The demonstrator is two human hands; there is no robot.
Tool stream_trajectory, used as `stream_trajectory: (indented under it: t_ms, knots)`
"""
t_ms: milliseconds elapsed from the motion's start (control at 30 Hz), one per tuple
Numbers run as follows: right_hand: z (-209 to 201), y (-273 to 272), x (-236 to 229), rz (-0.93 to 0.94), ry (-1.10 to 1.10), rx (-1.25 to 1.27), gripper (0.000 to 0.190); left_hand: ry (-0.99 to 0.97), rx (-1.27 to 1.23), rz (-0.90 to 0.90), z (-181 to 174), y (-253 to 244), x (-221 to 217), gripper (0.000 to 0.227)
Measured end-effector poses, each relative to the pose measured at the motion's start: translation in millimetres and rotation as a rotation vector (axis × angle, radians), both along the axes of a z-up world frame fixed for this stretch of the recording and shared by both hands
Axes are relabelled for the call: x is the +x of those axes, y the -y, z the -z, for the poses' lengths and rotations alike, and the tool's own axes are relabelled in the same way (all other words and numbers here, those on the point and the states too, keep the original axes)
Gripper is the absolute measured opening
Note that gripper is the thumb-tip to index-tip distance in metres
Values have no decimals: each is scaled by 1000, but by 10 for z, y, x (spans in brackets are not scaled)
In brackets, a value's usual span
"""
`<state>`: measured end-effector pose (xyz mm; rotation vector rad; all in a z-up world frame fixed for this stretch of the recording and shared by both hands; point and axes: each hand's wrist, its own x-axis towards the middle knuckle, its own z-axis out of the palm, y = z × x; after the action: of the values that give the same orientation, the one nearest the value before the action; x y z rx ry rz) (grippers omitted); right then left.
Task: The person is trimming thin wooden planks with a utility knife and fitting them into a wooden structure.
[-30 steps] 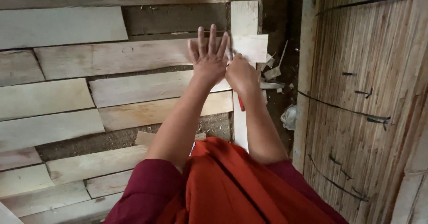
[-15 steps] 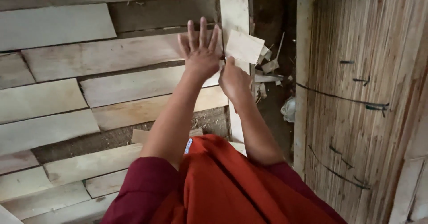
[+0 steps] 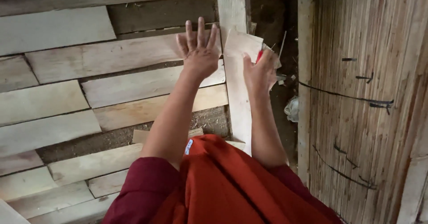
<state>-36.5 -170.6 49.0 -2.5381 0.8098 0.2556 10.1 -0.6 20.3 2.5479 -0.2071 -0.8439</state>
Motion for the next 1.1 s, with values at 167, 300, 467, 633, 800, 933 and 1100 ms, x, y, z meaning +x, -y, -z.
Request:
stream_trajectory:
  t_ms: [167,300,467,633,800,933,1100]
  knots:
    - [128,203,44,88,62,110,31,-19,25,27,-18,-1,-40,75]
    - [165,267,-32,217,254,354,22,260,69,21,522,60,-105,88]
    - [-331,174,-266,329,334,590,21,99,-13,-6,-50,-13,-98,78]
    - [-500,184,-706,207,455,679,15,141,6,6,-347,-100,-346,90]
    - [-622,235,-1215,231,356,669,16,601,-144,-122,-30,-194,-1081,77]
    - [-216,390,-1619,211,360,723,18,629,-471,-251,136,-303,-2059,32]
    - [-3,517,-2100,-6,401,693,22,293,-377,103,482,-197,-3151,25]
